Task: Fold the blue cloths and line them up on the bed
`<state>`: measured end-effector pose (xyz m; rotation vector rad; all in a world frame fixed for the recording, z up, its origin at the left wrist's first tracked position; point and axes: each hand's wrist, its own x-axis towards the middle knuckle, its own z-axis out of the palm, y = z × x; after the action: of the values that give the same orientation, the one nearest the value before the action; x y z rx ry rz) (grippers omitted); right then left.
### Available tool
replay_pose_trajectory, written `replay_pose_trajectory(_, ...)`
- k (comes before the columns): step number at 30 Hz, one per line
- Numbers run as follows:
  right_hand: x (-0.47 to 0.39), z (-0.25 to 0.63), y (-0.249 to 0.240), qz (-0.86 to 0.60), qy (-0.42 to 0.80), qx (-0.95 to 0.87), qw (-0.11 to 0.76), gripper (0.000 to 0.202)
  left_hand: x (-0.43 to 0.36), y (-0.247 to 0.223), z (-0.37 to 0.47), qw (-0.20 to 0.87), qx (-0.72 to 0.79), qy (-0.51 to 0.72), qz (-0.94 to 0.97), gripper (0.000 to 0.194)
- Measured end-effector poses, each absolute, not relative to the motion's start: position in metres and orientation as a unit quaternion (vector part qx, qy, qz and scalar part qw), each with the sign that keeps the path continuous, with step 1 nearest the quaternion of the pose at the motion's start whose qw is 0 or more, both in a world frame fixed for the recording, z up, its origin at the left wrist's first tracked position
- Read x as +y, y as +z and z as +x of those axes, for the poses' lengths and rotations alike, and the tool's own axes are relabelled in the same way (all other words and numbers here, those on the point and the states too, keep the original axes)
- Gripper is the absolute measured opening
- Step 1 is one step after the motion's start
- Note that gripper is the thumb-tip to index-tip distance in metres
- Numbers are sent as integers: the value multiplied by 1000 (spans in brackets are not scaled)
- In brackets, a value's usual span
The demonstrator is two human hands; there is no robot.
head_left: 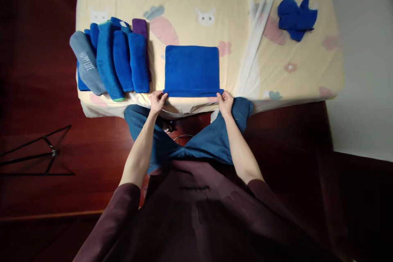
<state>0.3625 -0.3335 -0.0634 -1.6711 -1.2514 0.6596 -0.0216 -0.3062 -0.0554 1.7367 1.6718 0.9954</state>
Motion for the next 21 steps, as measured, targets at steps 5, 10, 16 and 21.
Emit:
replay_pose_trajectory(5, -330, 362, -69, -680, 261, -489, 480, 33, -305, -57, -22, 278, 602, 392, 638, 36)
replay_pose_trajectory(10, -328, 360, -74, -682, 255, -458, 510, 41, -305, -55, -20, 265, 629, 388, 619, 29)
replay_pose_trajectory(16, -327, 361, -78, -683, 256, -448, 517, 42, -307, -52, -19, 277, 648, 380, 599, 21)
replay_pose_trajectory(21, -325, 360, -82, -681, 259, -440, 525, 47, -306, -48, -18, 281, 660, 364, 594, 17)
